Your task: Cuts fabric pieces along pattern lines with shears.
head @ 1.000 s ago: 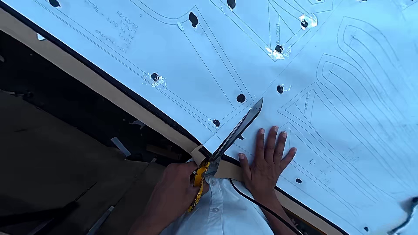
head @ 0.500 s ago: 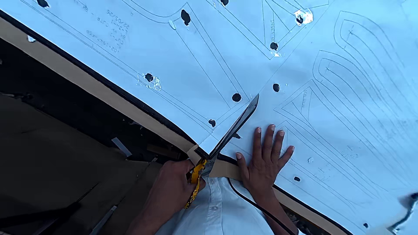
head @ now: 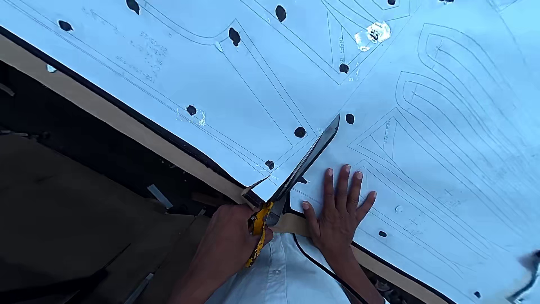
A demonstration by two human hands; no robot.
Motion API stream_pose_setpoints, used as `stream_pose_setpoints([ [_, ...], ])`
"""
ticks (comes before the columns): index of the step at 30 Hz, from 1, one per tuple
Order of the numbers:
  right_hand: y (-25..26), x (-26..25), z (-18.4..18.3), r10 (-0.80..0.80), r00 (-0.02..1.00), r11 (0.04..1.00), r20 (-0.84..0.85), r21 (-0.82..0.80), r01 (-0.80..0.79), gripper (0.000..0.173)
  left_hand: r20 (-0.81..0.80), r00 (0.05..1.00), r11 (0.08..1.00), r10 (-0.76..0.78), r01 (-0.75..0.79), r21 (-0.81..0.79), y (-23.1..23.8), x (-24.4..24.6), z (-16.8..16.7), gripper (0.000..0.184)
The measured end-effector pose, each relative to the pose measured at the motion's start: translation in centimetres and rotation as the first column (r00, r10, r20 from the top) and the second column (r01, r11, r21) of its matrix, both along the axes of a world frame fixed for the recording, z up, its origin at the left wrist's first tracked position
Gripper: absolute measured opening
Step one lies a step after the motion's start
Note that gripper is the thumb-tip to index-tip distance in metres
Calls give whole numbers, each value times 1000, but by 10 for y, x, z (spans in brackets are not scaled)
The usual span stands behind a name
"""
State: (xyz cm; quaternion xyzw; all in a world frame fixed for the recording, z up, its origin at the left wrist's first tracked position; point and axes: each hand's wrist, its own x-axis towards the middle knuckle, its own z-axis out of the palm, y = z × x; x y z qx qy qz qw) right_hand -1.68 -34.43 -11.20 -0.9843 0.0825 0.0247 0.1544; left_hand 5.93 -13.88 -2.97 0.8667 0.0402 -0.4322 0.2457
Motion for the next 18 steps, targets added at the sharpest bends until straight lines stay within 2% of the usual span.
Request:
stream_pose_setpoints([
  [4,1,-1,0,2,1000,1000,-3,-3,-2,77,26,1000,1000,11,-10,-17,1,-2,-2,20],
  [14,2,0,-1,-2,1000,1000,-5,-11,2,77,-71,994,996,77,-80,-34,1,2,-3,14],
  [18,2,0,-1,-7,1000,1000,-6,-13,7,77,-106,994,999,35,-37,-18,1,10,1,17],
])
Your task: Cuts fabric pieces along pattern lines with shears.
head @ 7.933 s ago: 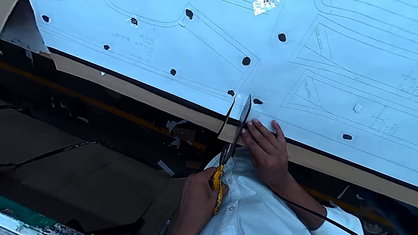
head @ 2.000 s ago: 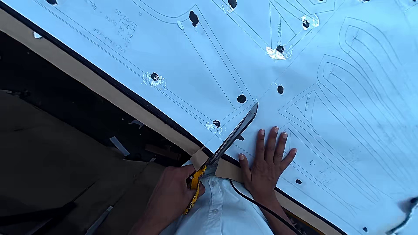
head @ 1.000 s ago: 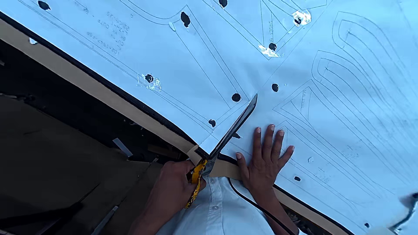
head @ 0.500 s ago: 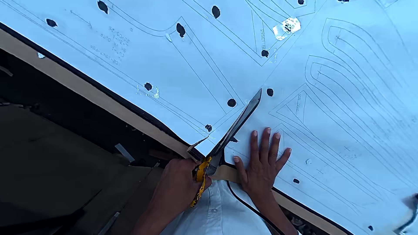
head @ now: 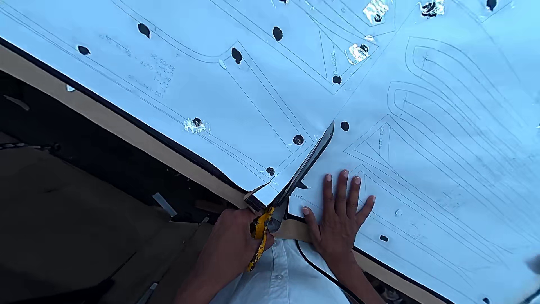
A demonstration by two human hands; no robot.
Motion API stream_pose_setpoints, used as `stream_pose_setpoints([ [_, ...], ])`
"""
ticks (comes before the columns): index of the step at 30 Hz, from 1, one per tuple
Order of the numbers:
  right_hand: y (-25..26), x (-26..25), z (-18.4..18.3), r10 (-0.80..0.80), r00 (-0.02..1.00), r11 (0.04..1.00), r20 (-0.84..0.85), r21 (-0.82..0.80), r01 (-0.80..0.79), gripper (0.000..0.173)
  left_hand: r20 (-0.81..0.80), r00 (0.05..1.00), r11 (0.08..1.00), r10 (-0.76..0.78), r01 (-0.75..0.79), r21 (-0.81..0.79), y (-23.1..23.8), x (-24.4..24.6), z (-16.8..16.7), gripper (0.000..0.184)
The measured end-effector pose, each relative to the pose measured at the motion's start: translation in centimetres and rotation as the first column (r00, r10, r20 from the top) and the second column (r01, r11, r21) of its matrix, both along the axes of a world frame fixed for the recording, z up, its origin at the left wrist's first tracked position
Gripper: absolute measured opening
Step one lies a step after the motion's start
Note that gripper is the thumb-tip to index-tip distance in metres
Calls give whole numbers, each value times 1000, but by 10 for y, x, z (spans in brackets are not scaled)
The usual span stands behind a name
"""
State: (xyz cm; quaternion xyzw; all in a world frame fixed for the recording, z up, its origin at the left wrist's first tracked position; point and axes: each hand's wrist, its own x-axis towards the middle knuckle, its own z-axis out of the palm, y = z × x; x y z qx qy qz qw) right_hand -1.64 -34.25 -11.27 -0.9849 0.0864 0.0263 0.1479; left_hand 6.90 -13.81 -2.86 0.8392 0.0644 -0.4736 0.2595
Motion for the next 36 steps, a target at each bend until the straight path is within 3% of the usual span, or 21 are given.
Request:
stream_pose_setpoints([
  [5,0,0,-1,-2,1000,1000,1,13,2,77,75,994,997,-77,77,1,-4,11,2,16],
  [15,1,0,1,-11,1000,1000,-9,-3,11,77,70,995,997,-70,72,-21,-10,12,0,20],
  [25,1,1,1,-13,1000,1000,-5,-15,13,77,-12,1000,997,27,-28,-75,-10,15,-3,18],
  [31,1,0,0,-9,1000,1000,2,-29,9,78,-76,994,996,-73,69,-55,-18,29,7,24],
  [36,1,1,0,-5,1000,999,6,-34,6,78,-26,998,997,-53,52,-64,-21,28,4,21],
])
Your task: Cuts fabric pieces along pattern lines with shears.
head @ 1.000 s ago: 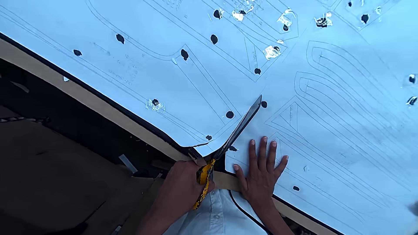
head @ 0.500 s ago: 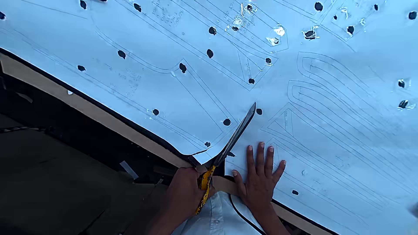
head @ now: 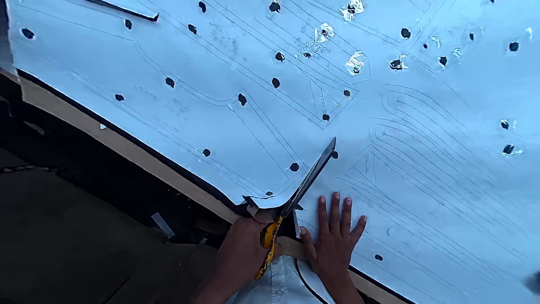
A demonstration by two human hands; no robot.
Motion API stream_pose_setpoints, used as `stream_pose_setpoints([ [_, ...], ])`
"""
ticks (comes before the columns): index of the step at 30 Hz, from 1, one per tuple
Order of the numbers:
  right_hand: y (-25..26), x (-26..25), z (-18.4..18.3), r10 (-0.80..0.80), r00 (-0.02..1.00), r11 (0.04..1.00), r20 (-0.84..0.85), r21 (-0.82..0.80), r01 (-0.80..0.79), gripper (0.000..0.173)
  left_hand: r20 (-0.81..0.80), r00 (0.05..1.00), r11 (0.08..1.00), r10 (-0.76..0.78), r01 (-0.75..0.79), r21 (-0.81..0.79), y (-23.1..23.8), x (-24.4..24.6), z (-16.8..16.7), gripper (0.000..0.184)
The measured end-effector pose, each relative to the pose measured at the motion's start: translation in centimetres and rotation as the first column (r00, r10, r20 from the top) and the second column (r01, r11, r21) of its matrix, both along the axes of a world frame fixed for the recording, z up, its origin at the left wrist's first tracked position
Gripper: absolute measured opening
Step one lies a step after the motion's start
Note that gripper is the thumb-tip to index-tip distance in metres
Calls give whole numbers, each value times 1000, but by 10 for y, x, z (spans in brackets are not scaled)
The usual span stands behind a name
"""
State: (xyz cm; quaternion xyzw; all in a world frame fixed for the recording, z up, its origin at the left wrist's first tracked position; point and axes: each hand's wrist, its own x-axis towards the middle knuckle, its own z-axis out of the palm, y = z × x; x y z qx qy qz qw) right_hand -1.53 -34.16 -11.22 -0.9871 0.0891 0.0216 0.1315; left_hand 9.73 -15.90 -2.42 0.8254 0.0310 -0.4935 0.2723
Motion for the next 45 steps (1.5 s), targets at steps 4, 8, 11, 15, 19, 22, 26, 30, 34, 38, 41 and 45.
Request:
stream_pose_setpoints([
  [4,0,0,1,-3,1000,1000,-6,4,3,77,28,1000,1000,10,-10,-3,1,-4,-3,21],
  [8,0,1,1,-7,1000,1000,-6,4,8,76,4,998,998,58,-57,-7,0,-3,-4,20],
  [11,1,0,2,-6,1000,1000,-13,10,6,76,-6,996,996,88,-88,-15,2,-4,-8,18],
  [15,0,1,1,-2,1000,1000,-7,5,2,77,-30,999,999,35,-35,5,2,5,-3,21],
  [19,0,1,2,-2,1000,1000,-17,5,2,77,-87,996,1000,-17,18,14,-3,19,3,22],
  [22,0,1,2,-7,1000,1000,-19,7,7,76,-66,998,1000,-20,20,1,-10,23,0,21],
  [26,0,2,3,-8,1000,1000,-14,0,8,76,-17,999,1000,-27,27,-3,-14,23,-1,19],
  [30,-1,3,4,-1,1000,1000,-23,-9,1,76,-8,999,999,-39,39,-6,-13,24,-2,19],
  [34,-1,3,4,2,1000,1000,-25,-14,-2,76,-20,1000,1000,-3,3,-18,-13,23,-6,18],
  [38,-1,3,5,6,1000,1000,-17,-19,-6,76,13,1000,999,22,-21,-29,-12,22,-9,17],
  [41,-1,3,5,2,1000,1000,-12,-21,-3,75,-21,1000,999,-7,6,-43,-12,28,-6,21],
  [45,-1,4,5,2,1000,1000,-16,-31,-3,75,-53,998,999,-24,22,-46,-21,38,-1,24],
])
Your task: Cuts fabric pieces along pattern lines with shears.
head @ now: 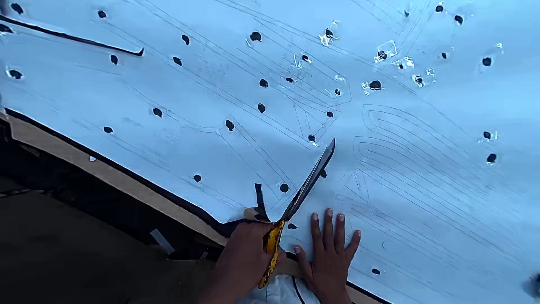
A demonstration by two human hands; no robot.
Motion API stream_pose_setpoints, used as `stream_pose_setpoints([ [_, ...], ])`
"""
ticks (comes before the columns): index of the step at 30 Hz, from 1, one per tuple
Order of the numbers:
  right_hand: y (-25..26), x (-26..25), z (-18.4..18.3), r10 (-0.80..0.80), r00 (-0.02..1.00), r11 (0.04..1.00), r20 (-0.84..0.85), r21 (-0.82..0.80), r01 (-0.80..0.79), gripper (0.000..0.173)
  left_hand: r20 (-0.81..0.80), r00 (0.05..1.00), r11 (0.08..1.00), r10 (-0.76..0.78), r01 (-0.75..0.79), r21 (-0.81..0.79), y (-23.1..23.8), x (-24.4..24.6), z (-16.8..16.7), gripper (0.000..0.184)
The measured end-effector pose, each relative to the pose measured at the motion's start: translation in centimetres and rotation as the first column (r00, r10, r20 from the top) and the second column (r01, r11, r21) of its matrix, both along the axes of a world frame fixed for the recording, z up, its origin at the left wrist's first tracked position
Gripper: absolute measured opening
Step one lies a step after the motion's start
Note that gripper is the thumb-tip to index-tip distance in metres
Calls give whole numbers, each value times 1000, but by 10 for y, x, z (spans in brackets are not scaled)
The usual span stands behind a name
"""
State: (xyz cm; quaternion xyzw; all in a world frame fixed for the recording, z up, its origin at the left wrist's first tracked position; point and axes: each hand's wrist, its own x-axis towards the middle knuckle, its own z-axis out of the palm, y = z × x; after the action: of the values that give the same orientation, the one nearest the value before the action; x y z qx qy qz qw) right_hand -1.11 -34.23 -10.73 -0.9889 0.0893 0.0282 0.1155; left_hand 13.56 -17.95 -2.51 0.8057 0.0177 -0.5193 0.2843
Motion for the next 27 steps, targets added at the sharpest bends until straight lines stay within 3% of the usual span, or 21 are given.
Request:
stream_pose_setpoints([
  [11,0,1,-1,1,1000,1000,4,-3,-1,75,60,997,999,-42,41,21,-12,9,0,22],
  [27,0,1,0,0,1000,1000,1,6,0,76,-6,1000,1000,-4,4,24,-11,12,-2,23],
])
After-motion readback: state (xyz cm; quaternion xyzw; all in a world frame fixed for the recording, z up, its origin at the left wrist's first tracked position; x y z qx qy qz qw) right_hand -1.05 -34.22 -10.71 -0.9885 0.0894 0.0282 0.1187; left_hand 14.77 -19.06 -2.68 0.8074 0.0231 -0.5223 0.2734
